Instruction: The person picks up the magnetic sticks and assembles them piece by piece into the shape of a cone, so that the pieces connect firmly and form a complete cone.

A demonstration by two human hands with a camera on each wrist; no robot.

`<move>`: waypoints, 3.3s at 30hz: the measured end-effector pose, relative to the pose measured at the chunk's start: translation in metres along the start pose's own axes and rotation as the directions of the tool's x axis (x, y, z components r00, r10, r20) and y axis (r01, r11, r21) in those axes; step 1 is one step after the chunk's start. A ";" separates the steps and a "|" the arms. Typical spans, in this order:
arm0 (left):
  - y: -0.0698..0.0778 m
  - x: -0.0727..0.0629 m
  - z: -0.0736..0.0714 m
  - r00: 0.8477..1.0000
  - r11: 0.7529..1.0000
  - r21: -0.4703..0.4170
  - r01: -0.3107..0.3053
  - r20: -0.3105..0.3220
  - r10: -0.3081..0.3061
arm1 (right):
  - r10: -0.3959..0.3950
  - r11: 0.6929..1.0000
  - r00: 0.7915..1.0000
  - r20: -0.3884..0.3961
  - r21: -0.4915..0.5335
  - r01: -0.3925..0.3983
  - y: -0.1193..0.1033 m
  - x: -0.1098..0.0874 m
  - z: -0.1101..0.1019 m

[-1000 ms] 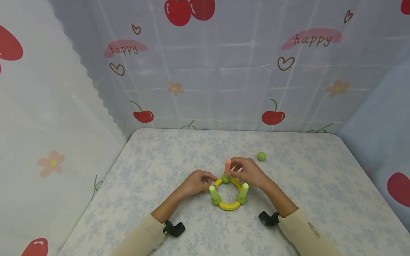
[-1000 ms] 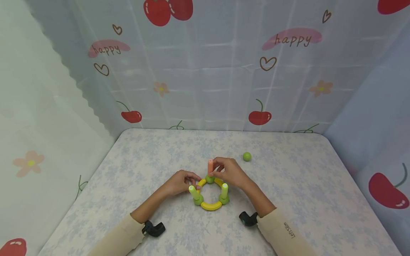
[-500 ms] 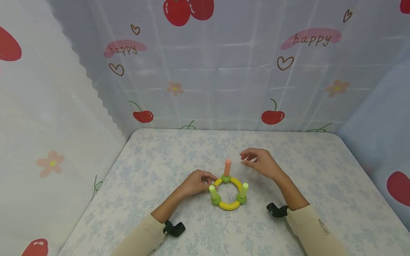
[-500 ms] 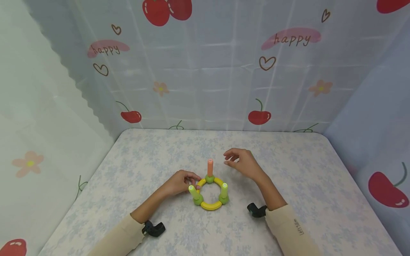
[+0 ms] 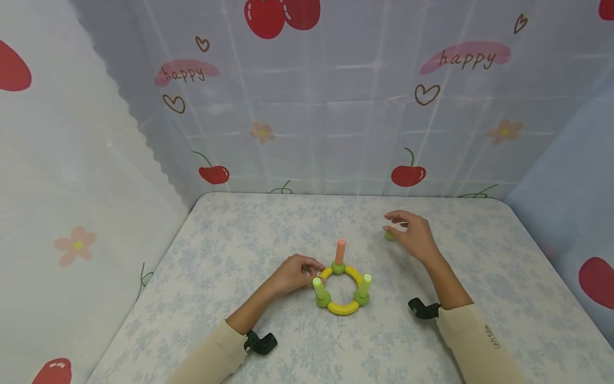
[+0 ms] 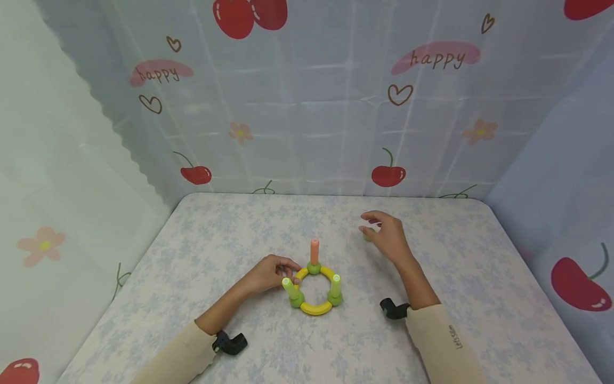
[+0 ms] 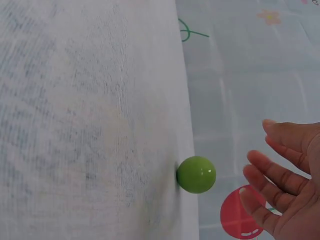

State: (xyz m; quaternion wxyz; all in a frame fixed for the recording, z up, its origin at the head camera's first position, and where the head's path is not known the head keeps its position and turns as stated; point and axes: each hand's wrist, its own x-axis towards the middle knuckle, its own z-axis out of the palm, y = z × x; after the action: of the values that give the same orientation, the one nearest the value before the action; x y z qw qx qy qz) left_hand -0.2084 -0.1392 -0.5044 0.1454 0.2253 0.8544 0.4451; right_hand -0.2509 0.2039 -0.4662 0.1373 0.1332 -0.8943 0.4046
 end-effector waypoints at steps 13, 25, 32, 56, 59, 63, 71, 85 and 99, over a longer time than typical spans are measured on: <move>0.001 -0.001 0.000 1.000 1.000 -0.015 0.008 0.002 -0.008 | 0.125 0.988 0.980 0.155 -0.107 -0.109 0.020 -0.004 -0.002; 0.000 0.000 0.000 1.000 1.000 -0.009 0.002 0.000 -0.002 | 0.070 0.995 0.967 0.243 -0.091 -0.049 0.014 -0.006 0.006; 0.000 0.000 0.000 1.000 1.000 0.004 0.004 -0.001 -0.004 | 0.095 0.990 0.945 0.314 -0.132 -0.055 0.007 -0.003 0.010; 0.000 0.000 0.001 1.000 1.000 0.010 0.004 -0.003 -0.004 | -0.087 0.993 0.976 0.200 0.094 0.069 -0.056 -0.008 0.011; -0.001 0.000 0.001 1.000 1.000 0.009 0.001 -0.004 -0.001 | -0.101 0.988 0.981 0.167 0.131 0.079 -0.062 -0.010 0.012; 0.000 0.000 0.001 1.000 1.000 0.013 0.002 -0.007 -0.002 | -0.121 0.982 0.985 0.120 0.163 0.100 -0.070 -0.012 0.013; -0.002 0.002 0.001 1.000 1.000 0.012 0.008 -0.002 -0.008 | -0.153 0.970 0.984 0.095 0.205 0.131 -0.080 -0.015 0.018; -0.001 0.001 0.000 1.000 1.000 0.007 -0.009 0.007 0.009 | -0.184 0.962 0.977 0.110 0.223 0.156 -0.087 -0.019 0.022; -0.010 -0.001 -0.036 0.960 0.990 -0.083 -0.110 0.249 0.127 | -0.204 0.947 0.965 0.163 0.282 0.152 -0.083 -0.017 0.021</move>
State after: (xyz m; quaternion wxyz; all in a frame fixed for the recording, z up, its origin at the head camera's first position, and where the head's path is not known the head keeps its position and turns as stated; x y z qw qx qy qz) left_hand -0.2259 -0.1699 -0.4929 0.2341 0.3261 0.7979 0.4496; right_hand -0.2087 0.1373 -0.4286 0.0682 0.2688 -0.8248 0.4927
